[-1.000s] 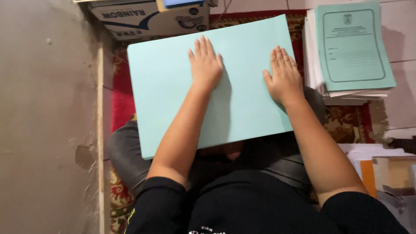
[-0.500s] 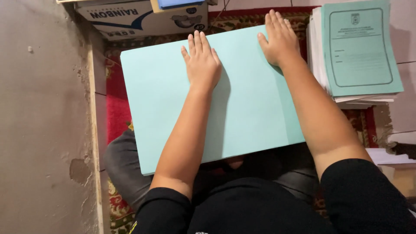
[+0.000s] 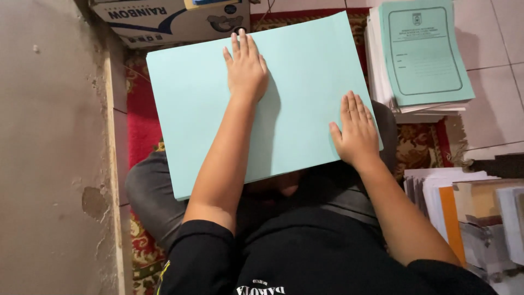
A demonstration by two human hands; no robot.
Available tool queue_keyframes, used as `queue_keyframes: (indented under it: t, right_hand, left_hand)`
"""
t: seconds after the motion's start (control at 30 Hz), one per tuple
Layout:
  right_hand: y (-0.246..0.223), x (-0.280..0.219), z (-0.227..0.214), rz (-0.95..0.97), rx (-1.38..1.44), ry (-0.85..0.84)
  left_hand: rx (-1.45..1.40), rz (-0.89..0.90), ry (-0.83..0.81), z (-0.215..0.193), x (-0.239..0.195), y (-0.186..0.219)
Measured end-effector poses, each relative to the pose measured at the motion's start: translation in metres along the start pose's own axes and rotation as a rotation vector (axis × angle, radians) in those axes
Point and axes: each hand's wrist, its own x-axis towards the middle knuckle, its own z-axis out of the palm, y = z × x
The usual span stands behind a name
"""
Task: Folding and creasing light blue cardstock folders by hand and stacking them.
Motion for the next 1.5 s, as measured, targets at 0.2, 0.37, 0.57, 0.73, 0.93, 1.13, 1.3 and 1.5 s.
queue_keyframes:
  t: [0.2,0.37,0.57,0.73,0.93,1.13,1.3,1.5]
  right_hand:
    - [0.021,0.036,0.028,0.082,-0.046,-0.252]
    - [0.036,0.141,0.057,0.017,-0.023,-0.175]
    - [0.055,0.254,0.097,0.034,-0.012,-0.12]
    - [0.06,0.286,0.107,0.022,-0.014,-0.061]
    - [0.035,0.244,0.064,0.056,0.058,-0.027]
    - [0.014,0.158,0.034,0.094,0.044,-0.053]
    - [0.01,0.11,0.03,0.082,0.065,0.048]
    - [0.008,0.113,0.019,0.154,0.075,-0.141]
  left_hand:
    - [0.006,0.111,-0.141,-0.038,-0.072,0.03]
    - [-0.003,0.118,-0.122,-0.036,-0.079,0.029]
    - [-0.039,0.101,-0.009,-0.036,-0.076,0.031]
    - [-0.04,0.057,-0.02,-0.034,-0.067,0.031]
    - [-0.038,-0.008,0.021,-0.029,-0.062,0.029]
    - [-0.04,-0.02,0.045,-0.024,-0.064,0.024]
    - [-0.024,0.128,-0.039,-0.025,-0.095,0.026]
    - [-0.019,0.226,-0.181,-0.057,-0.189,0.062]
